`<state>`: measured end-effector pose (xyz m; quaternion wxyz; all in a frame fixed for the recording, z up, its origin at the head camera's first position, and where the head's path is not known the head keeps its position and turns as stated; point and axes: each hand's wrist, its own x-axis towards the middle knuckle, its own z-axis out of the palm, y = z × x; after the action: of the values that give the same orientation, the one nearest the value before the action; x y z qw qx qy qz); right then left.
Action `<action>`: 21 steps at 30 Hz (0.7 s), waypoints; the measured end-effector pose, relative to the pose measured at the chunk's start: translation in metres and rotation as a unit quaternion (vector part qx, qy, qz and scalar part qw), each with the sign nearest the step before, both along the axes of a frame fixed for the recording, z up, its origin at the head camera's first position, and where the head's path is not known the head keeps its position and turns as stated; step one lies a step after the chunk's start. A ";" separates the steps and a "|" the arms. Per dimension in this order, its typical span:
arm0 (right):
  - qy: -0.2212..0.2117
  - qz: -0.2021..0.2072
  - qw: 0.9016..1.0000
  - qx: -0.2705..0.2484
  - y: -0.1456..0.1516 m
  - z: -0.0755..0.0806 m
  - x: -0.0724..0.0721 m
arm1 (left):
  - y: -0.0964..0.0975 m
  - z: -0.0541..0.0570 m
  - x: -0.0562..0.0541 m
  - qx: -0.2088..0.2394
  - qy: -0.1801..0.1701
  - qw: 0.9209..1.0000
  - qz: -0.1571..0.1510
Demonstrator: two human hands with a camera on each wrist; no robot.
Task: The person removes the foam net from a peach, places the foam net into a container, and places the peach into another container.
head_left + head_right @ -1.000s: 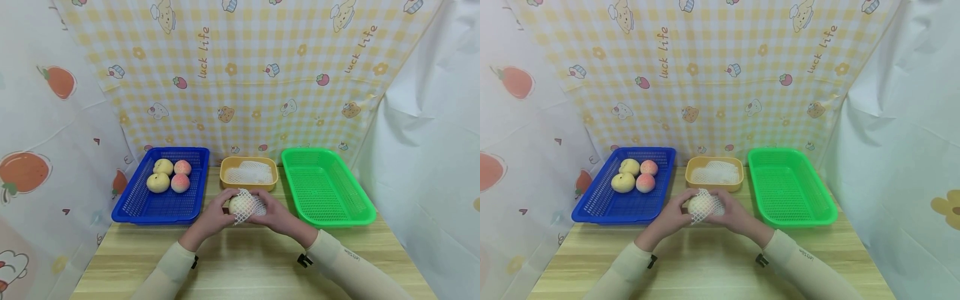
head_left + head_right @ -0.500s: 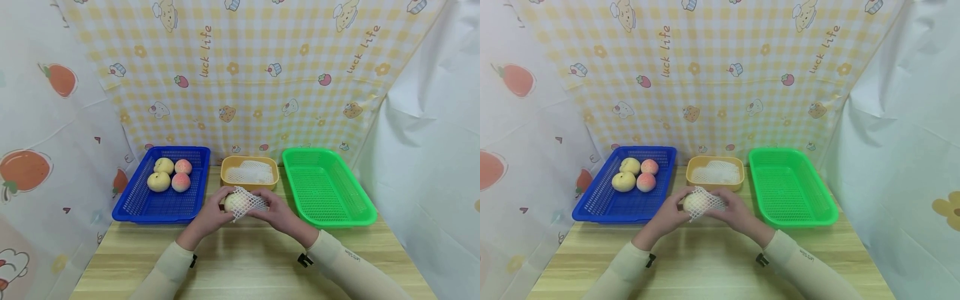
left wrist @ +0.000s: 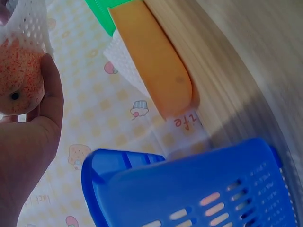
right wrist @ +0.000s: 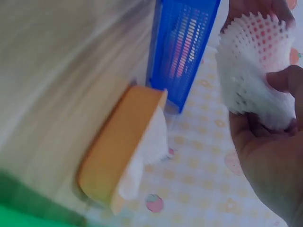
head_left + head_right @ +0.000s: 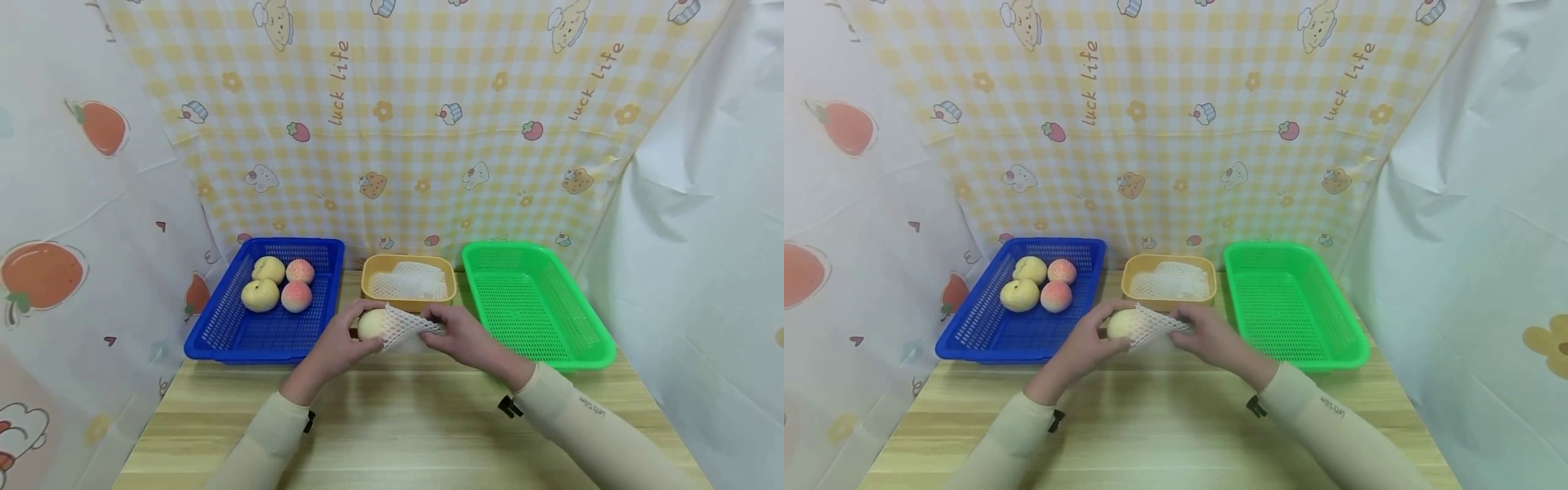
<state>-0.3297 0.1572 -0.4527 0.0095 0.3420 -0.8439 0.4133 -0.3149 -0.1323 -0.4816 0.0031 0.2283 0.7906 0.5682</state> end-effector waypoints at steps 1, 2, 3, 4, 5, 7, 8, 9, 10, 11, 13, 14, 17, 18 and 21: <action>0.012 0.002 1.000 0.015 0.001 0.004 -0.001 | -0.001 0.001 0.000 0.002 -0.001 1.000 0.003; 0.025 0.002 0.999 0.025 0.002 0.008 -0.003 | -0.002 0.001 0.000 0.004 -0.002 1.000 0.006; 0.039 0.001 0.999 0.033 0.003 0.012 -0.005 | -0.003 0.001 0.000 0.006 -0.001 1.000 0.007; 0.051 0.000 0.998 0.037 0.003 0.016 -0.007 | -0.004 0.002 -0.001 0.006 0.001 1.000 0.010; 0.063 -0.004 0.997 0.038 0.004 0.019 -0.010 | -0.005 0.002 -0.001 0.006 0.003 1.000 0.012; 0.079 -0.013 0.996 0.034 0.005 0.027 -0.018 | -0.007 0.002 -0.001 0.003 0.007 1.000 0.016; 0.081 -0.017 0.996 0.030 0.006 0.030 -0.023 | -0.007 0.002 -0.001 0.003 0.008 1.000 0.017; 0.079 -0.022 0.996 0.028 0.006 0.033 -0.028 | -0.008 0.003 -0.001 0.002 0.010 1.000 0.017; 0.073 -0.027 0.997 0.025 0.006 0.035 -0.033 | -0.009 0.003 -0.001 0.002 0.011 1.000 0.018; 0.064 -0.030 0.997 0.023 0.007 0.038 -0.039 | -0.010 0.003 -0.001 0.002 0.010 1.000 0.018; 0.044 -0.038 0.998 0.022 0.006 0.043 -0.050 | -0.011 0.004 -0.001 0.002 0.009 1.000 0.017; 0.035 -0.041 0.998 0.021 0.006 0.045 -0.055 | -0.012 0.004 0.000 0.002 0.008 1.000 0.016; 0.022 -0.046 0.998 0.024 0.004 0.050 -0.070 | -0.013 0.005 0.001 -0.002 0.007 1.000 0.018; 0.022 -0.046 0.998 0.027 0.003 0.050 -0.075 | -0.014 0.005 0.002 -0.003 0.008 1.000 0.019; 0.042 -0.048 0.997 0.054 -0.002 0.051 -0.091 | -0.015 0.005 0.002 -0.004 0.011 1.000 0.022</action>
<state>-0.4207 0.1555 -0.4021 0.0461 0.3179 -0.8792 0.3519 -0.3125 -0.1478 -0.4768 -0.0173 0.2170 0.7975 0.5627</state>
